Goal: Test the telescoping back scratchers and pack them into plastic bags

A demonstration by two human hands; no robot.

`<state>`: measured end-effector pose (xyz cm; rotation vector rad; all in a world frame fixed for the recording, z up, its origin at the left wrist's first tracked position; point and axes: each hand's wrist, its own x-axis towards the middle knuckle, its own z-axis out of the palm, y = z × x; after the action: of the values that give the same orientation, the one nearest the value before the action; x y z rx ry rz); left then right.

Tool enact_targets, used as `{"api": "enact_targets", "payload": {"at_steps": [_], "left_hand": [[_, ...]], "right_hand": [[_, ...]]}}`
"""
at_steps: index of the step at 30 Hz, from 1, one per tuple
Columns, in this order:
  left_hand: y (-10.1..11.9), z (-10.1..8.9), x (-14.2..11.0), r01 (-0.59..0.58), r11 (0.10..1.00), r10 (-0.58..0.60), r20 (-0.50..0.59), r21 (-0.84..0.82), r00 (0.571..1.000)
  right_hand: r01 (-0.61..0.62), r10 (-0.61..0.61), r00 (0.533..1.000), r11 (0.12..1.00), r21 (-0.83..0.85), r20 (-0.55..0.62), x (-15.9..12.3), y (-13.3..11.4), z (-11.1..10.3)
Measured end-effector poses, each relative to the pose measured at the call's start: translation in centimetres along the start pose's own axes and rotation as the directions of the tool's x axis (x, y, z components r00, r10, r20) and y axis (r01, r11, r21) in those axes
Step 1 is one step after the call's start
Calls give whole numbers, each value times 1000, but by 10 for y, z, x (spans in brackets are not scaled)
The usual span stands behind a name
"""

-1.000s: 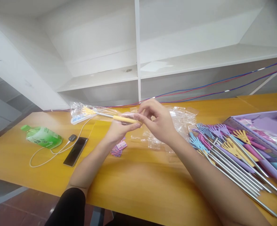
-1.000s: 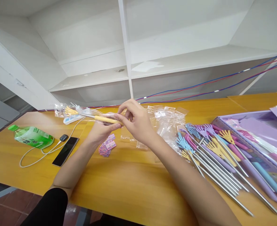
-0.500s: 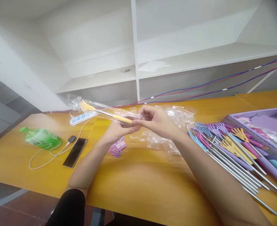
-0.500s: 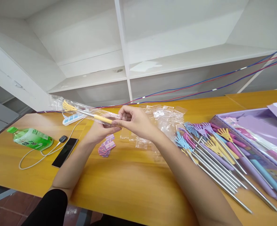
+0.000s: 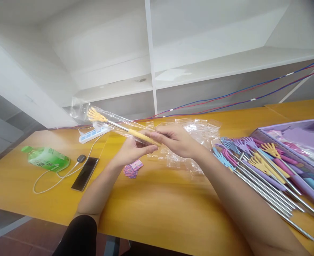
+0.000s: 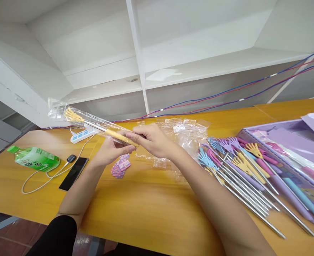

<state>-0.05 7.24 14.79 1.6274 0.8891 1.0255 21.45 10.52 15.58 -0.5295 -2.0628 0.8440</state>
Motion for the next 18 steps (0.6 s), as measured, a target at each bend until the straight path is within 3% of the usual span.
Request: {"api": "enact_targets", "payload": {"at_steps": [8, 12, 18], "left_hand": [[-6, -2, 0, 31, 1000, -31, 42, -6, 999], [-3, 0, -2, -21, 1000, 21, 48, 1, 999], [14, 1, -9, -166, 947, 159, 48, 276, 986]], "right_hand": [[-9, 3, 999, 991, 136, 46, 0, 1, -1], [24, -29, 999, 985, 168, 26, -1, 2, -1], [4, -15, 999, 979, 204, 51, -1, -1, 4]]}}
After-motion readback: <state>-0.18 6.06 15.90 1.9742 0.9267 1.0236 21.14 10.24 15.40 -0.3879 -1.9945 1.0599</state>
